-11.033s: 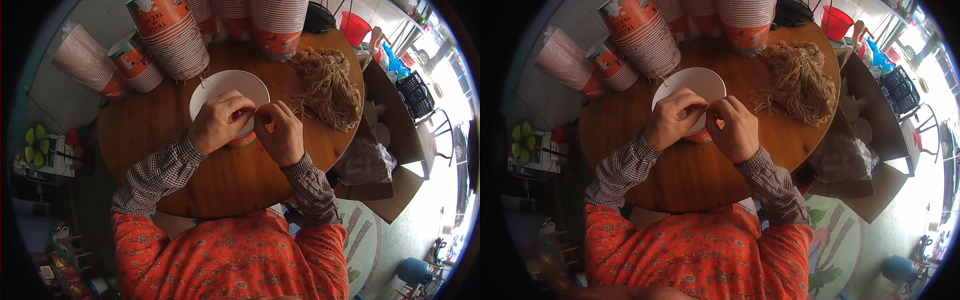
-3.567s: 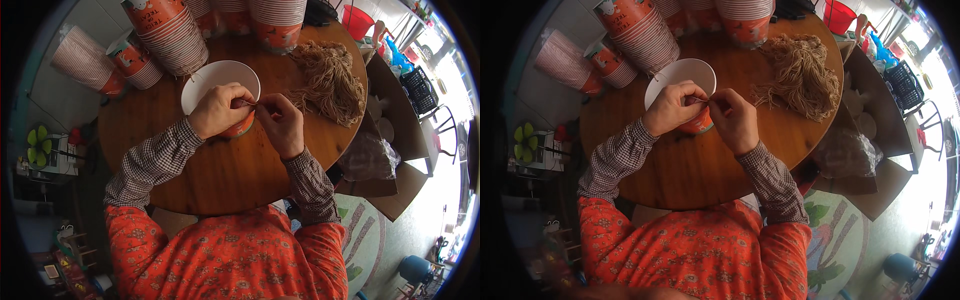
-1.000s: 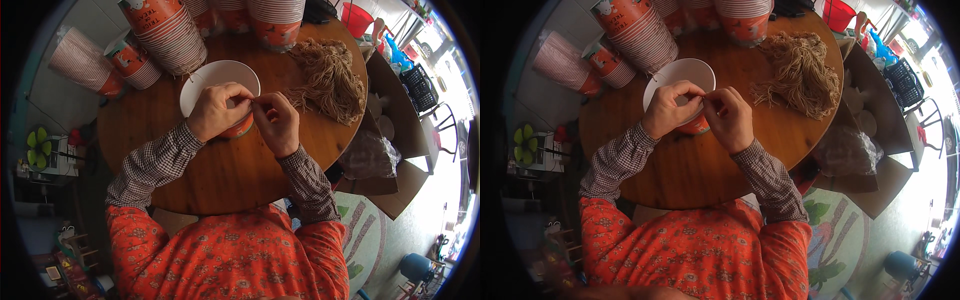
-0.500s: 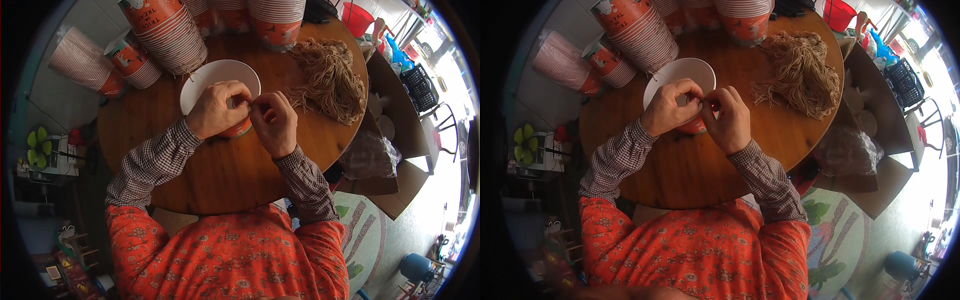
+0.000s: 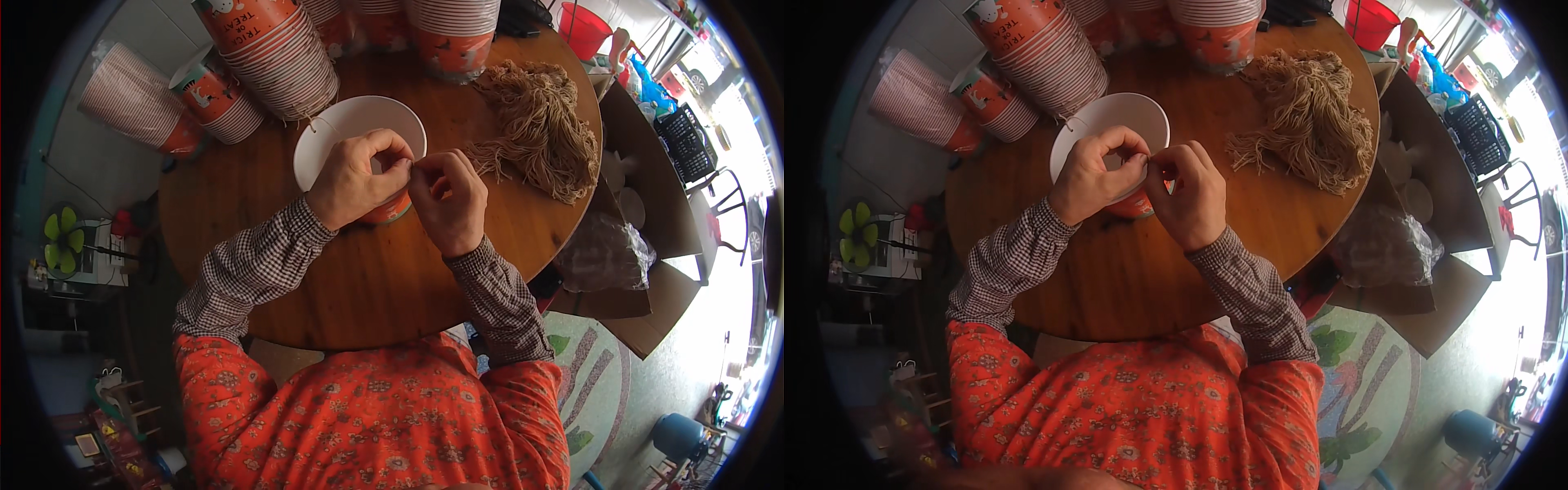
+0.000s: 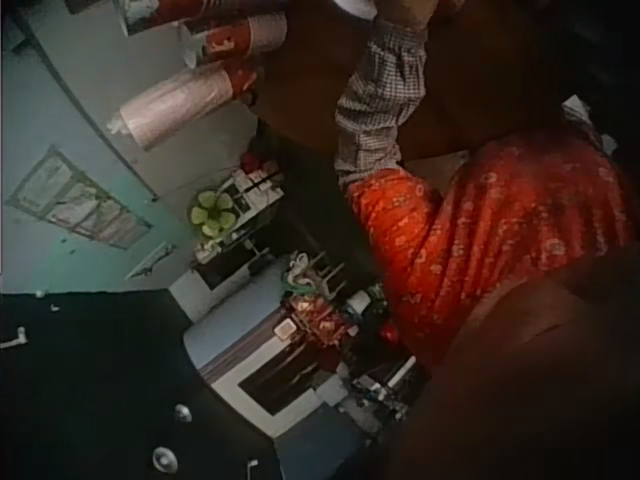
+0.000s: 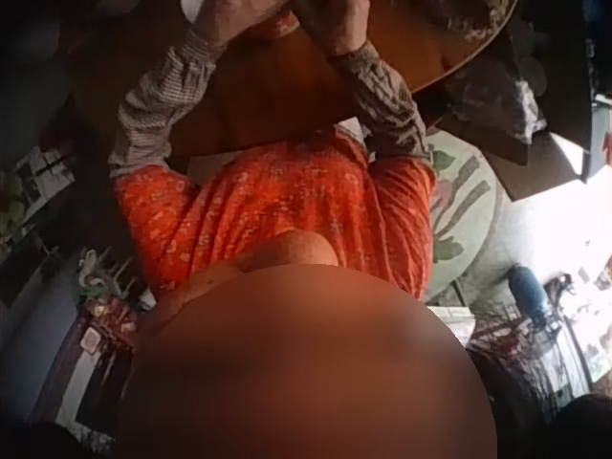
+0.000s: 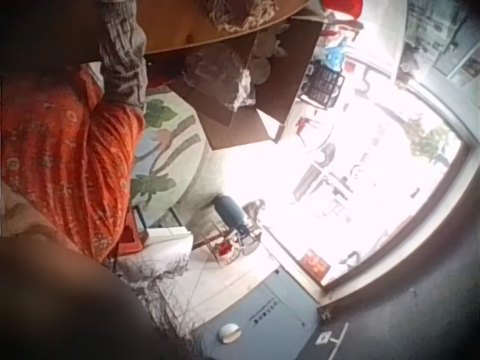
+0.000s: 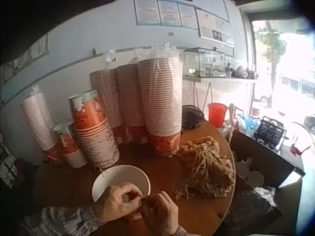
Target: Attach a string handle to a paper cup by threading jute twine through pre-made holes and tying knots.
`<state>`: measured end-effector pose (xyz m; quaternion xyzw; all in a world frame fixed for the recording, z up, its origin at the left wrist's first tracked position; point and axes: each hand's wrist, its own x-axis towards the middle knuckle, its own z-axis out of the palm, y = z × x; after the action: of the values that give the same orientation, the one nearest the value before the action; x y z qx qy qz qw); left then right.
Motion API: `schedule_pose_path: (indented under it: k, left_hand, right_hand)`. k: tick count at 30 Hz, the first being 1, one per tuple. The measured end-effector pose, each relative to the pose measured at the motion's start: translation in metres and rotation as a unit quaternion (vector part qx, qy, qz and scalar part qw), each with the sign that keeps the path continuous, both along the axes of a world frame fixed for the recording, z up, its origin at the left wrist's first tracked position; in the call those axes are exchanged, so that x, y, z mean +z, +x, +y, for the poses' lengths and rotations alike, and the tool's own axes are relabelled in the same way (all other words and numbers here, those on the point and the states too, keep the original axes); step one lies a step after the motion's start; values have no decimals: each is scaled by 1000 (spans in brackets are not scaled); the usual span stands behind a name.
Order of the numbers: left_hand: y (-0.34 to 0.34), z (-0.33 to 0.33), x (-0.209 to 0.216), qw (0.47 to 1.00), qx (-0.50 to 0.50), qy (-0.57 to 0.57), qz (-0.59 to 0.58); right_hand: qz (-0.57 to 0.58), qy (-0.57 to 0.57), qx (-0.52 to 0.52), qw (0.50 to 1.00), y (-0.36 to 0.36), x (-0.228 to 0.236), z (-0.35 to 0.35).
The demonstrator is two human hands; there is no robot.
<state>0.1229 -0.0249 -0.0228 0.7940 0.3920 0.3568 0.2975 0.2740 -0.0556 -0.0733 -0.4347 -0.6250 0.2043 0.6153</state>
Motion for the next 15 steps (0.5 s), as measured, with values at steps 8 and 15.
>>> schedule_pose_path:
  k: [8,15]
  left_hand:
    - [-4,6,2,997,-34,-63,38]
    - [-3,6,3,997,-25,-71,21]
  right_hand:
    - [23,-21,11,999,1,2,0]
    - [51,-9,25,998,3,1,2]
